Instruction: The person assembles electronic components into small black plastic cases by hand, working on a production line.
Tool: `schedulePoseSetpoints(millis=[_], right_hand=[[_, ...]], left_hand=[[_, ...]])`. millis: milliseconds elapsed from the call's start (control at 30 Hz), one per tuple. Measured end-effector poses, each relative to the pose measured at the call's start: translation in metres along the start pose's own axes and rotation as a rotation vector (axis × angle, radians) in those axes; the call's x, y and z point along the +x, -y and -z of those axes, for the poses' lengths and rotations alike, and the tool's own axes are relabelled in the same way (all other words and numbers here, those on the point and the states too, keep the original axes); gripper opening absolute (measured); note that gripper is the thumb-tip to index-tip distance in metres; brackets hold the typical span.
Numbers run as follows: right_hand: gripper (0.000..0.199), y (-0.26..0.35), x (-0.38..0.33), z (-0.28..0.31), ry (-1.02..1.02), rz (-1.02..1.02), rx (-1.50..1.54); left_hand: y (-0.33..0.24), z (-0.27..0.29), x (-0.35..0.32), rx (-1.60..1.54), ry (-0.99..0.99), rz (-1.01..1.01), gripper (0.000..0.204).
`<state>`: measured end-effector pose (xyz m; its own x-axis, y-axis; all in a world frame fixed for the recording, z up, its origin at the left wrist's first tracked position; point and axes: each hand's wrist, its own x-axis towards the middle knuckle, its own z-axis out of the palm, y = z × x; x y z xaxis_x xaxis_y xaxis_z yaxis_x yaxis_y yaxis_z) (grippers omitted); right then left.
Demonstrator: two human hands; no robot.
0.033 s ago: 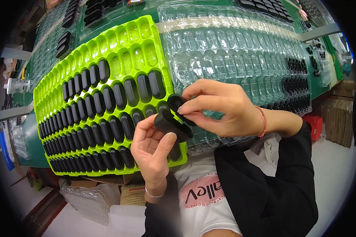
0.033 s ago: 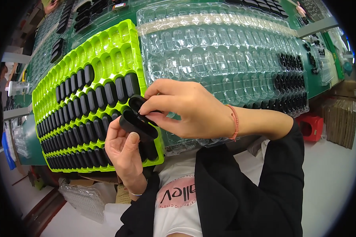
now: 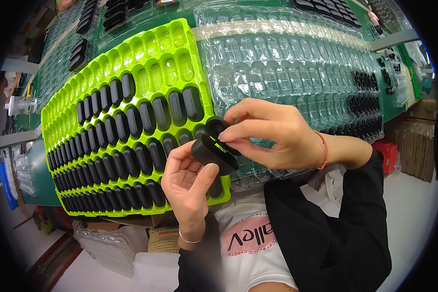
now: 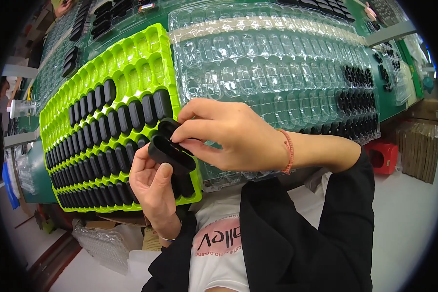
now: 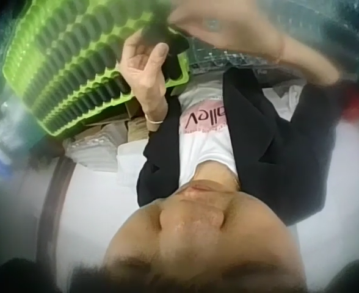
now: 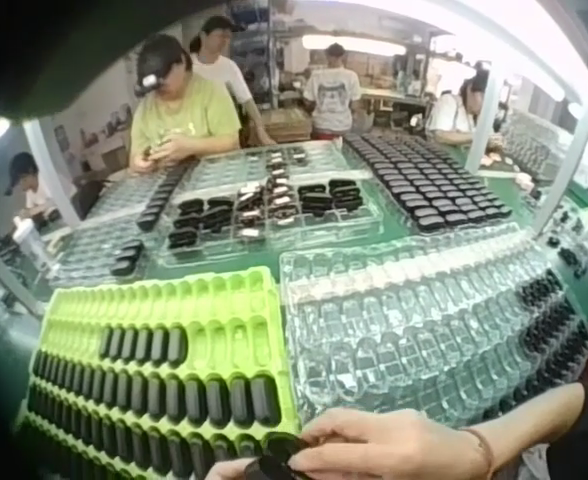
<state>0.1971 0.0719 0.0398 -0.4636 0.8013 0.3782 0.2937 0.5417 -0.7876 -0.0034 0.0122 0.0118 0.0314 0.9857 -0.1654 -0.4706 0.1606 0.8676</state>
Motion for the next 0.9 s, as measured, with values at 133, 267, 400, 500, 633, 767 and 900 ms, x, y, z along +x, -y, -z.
schedulePoseSetpoints(millis=[133, 267, 400, 500, 633, 767, 900], right_hand=[[0.030, 0.000, -0.004, -0.001, 0.024, 0.061, -0.100], [0.033, -0.002, -0.006, -0.003, 0.019, 0.108, -0.138], [0.033, -0.003, -0.006, -0.004, 0.000, 0.126, -0.144], [0.033, -0.003, -0.005, -0.004, 0.009, 0.145, -0.177], [0.033, 0.002, -0.004, -0.002, 0.069, 0.174, -0.244], [0.032, 0.001, -0.004, -0.004, 0.059, 0.131, -0.232], [0.027, 0.009, 0.002, 0.002, 0.076, 0.020, 0.021]], left_hand=[[0.002, -0.001, 0.000, 0.034, 0.017, -0.017, 0.046], [0.004, -0.003, 0.001, -0.009, -0.024, -0.031, 0.042], [0.006, -0.007, 0.002, -0.020, -0.043, -0.060, 0.042], [0.007, -0.007, 0.000, 0.029, -0.026, -0.109, 0.041], [0.010, -0.004, 0.000, 0.072, -0.025, -0.158, 0.040], [0.012, -0.003, 0.003, 0.031, -0.006, -0.119, 0.041], [0.011, 0.008, -0.002, -0.189, 0.078, -0.039, 0.043]])
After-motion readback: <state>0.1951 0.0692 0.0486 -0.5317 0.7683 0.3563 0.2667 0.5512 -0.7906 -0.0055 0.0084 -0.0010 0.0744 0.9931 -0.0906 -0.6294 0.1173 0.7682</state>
